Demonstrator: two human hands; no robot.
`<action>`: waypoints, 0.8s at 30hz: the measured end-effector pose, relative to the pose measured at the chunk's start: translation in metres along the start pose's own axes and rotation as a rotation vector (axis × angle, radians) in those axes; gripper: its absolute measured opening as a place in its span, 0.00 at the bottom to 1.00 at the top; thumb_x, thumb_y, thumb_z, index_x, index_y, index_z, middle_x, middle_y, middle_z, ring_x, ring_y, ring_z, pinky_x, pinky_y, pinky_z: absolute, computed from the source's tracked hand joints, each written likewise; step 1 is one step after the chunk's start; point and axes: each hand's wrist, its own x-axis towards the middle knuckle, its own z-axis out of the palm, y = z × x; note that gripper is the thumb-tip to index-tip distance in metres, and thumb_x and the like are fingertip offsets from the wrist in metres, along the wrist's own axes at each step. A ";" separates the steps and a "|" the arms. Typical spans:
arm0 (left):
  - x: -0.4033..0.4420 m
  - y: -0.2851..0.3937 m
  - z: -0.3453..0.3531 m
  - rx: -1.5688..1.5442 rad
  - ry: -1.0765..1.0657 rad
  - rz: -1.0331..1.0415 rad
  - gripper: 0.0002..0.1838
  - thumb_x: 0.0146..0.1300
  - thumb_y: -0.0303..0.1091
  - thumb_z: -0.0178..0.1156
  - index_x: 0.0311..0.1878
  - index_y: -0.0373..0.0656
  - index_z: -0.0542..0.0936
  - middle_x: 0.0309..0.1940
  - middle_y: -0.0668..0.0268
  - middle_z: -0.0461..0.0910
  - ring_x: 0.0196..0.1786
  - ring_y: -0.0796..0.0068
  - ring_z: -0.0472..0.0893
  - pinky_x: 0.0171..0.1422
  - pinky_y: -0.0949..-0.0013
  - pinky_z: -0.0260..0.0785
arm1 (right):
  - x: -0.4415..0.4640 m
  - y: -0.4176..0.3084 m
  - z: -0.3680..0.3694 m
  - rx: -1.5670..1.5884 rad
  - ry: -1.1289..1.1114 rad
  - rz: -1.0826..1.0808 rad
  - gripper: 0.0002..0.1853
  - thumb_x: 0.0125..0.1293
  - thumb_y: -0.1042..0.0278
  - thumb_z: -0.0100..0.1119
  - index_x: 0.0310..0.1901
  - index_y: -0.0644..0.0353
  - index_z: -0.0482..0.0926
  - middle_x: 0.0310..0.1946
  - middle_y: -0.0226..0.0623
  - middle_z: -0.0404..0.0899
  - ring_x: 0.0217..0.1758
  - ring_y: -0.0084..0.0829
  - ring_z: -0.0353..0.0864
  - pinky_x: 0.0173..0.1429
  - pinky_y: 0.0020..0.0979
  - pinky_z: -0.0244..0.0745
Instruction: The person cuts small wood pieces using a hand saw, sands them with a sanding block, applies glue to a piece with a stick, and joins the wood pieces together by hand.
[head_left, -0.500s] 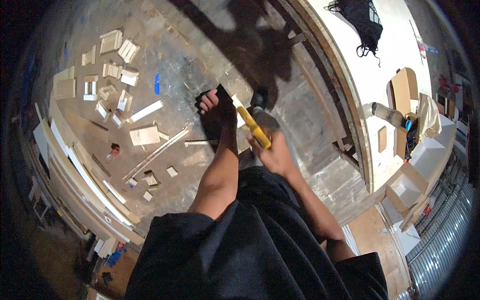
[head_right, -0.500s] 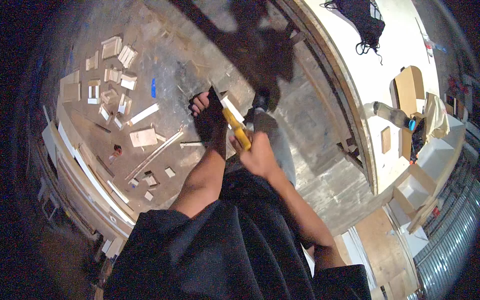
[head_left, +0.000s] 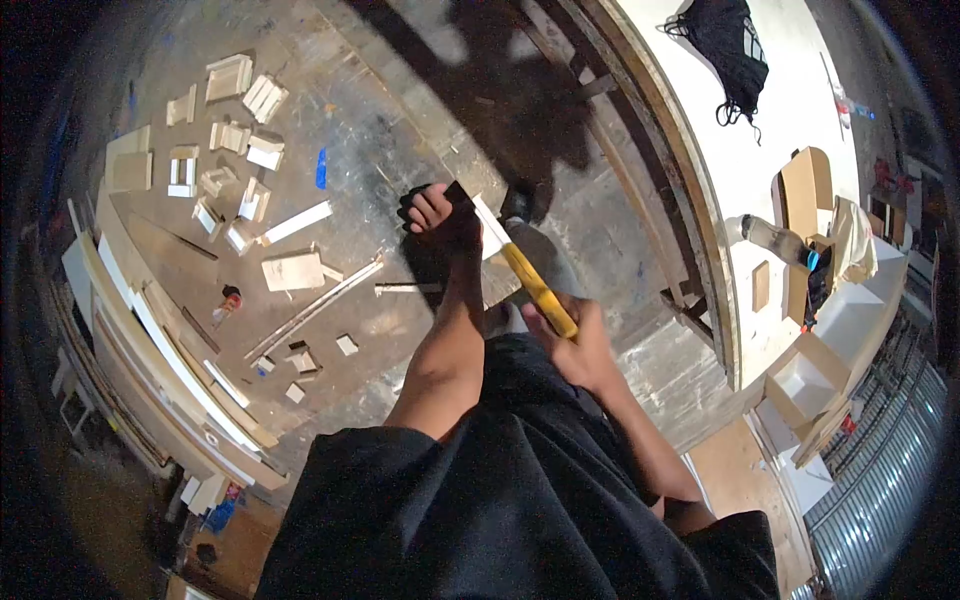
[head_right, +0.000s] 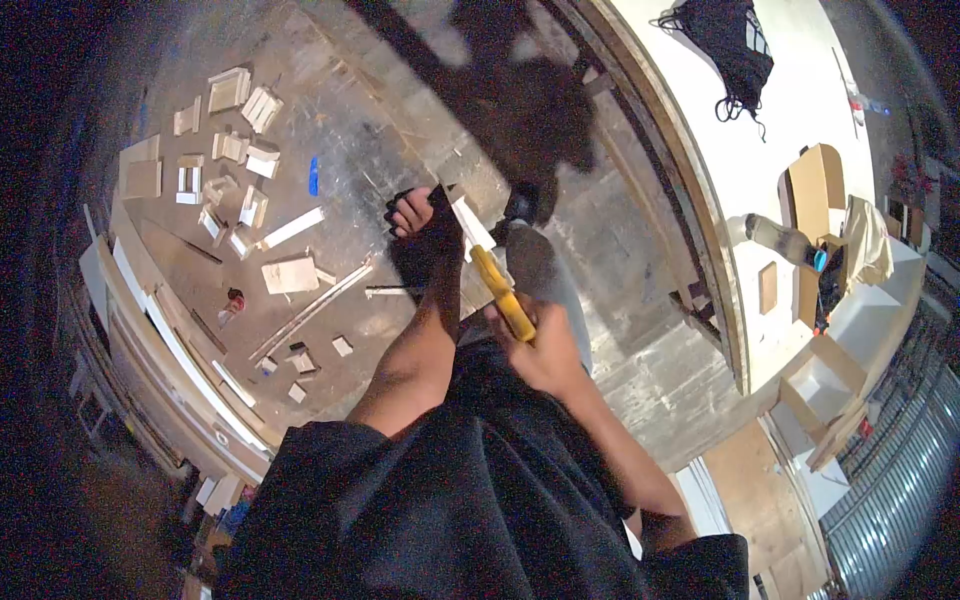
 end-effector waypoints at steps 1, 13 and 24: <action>0.009 0.004 0.000 0.012 0.015 -0.004 0.14 0.61 0.42 0.62 0.49 0.54 0.75 0.42 0.64 0.75 0.50 0.59 0.76 0.53 0.57 0.66 | 0.021 0.011 0.011 -0.021 0.016 -0.120 0.19 0.71 0.57 0.66 0.38 0.71 0.79 0.23 0.40 0.73 0.31 0.23 0.69 0.36 0.36 0.69; -0.004 0.004 0.009 -0.127 0.116 -0.126 0.10 0.63 0.41 0.61 0.45 0.56 0.75 0.42 0.67 0.74 0.49 0.62 0.76 0.51 0.59 0.63 | 0.020 0.001 0.009 -0.046 0.038 0.052 0.17 0.71 0.60 0.67 0.41 0.71 0.83 0.28 0.36 0.81 0.35 0.23 0.76 0.42 0.31 0.75; 0.005 0.004 -0.010 -0.162 -0.026 -0.065 0.12 0.64 0.37 0.59 0.50 0.54 0.74 0.44 0.63 0.73 0.51 0.56 0.74 0.54 0.55 0.63 | 0.010 0.026 0.020 -0.103 0.047 -0.096 0.18 0.72 0.58 0.66 0.35 0.69 0.81 0.21 0.36 0.73 0.29 0.21 0.69 0.34 0.35 0.68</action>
